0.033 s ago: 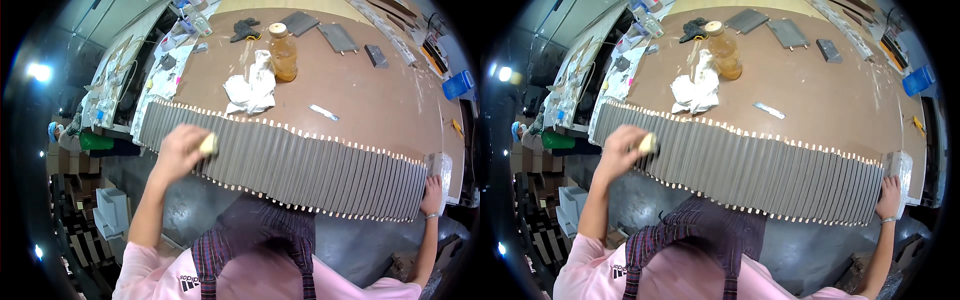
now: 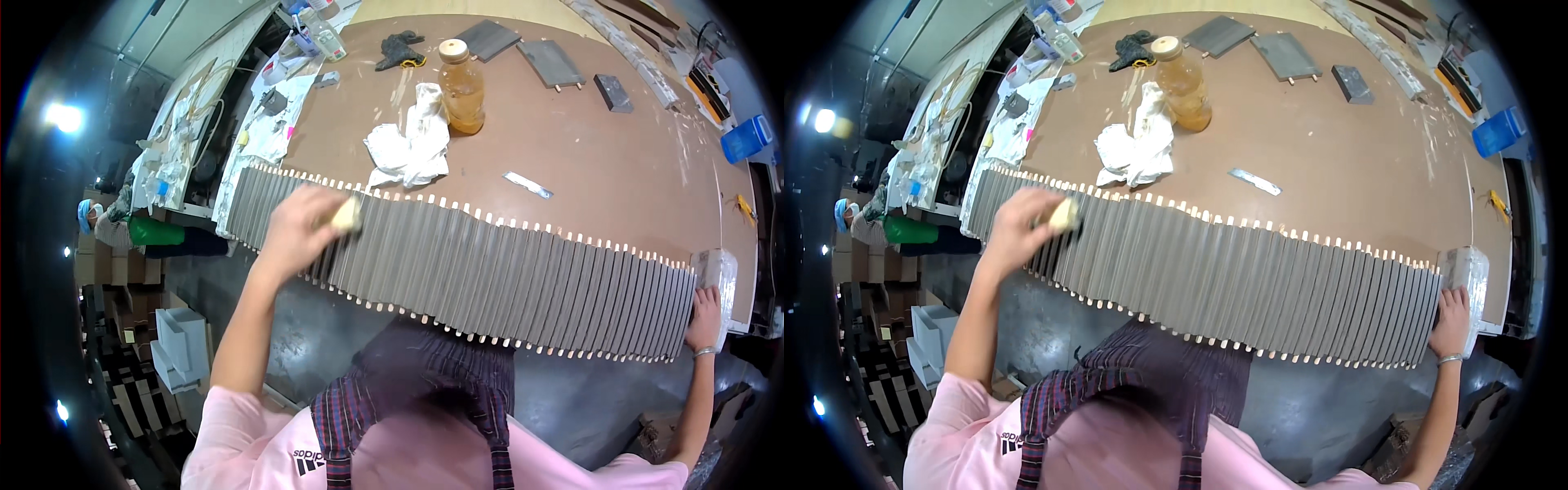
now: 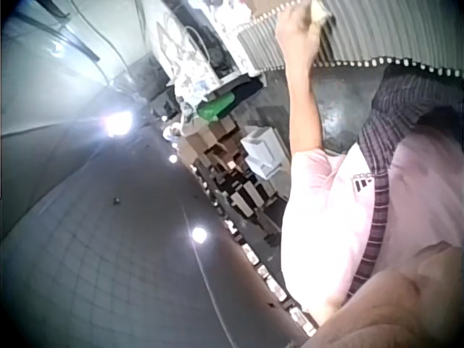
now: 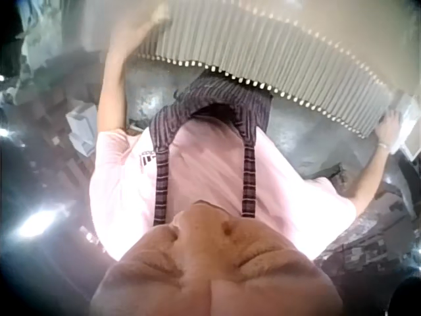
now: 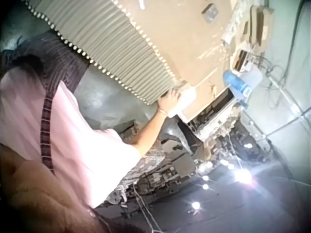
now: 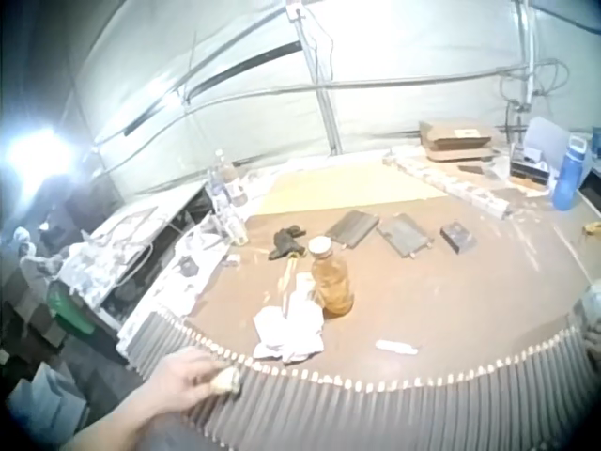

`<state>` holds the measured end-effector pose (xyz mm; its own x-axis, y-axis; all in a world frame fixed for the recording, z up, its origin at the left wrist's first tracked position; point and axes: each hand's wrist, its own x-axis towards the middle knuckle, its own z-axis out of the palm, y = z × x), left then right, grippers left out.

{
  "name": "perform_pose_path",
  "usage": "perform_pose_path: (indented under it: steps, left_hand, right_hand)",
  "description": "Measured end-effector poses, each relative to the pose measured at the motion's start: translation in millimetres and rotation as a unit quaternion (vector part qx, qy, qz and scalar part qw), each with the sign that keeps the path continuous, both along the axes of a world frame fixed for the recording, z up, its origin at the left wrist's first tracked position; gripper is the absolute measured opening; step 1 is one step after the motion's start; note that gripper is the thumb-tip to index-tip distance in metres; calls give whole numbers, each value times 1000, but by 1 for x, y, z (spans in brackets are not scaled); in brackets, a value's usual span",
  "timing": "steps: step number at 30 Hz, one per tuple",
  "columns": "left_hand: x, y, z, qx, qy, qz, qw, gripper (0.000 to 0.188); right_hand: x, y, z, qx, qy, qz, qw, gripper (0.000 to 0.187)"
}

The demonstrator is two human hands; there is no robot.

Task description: The person uses a sanding block to sand a row of small wooden strips that are attached to a flexible backing, then applies a substance to a block and continues sanding the strips.

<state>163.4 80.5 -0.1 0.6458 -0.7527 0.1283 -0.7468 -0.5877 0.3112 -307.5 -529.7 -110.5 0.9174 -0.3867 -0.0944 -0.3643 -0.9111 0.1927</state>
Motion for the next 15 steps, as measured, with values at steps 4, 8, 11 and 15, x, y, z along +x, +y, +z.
perform_pose_path:
  steps: [4,8,11,15]
  left_hand:
    - [19,-19,-16,13,1,9,1000,40]
    - [-19,27,9,208,157,-25,965,45]
    - [-13,20,25,208,150,-18,967,46]
    - [19,-23,8,48,82,45,994,38]
  right_hand:
    - [2,2,-3,-1,5,-10,1000,53]
    - [-2,3,5,-11,5,-3,1000,54]
    - [-7,1,4,-14,-6,4,1000,54]
    - [2,-3,-6,-8,-14,15,1000,54]
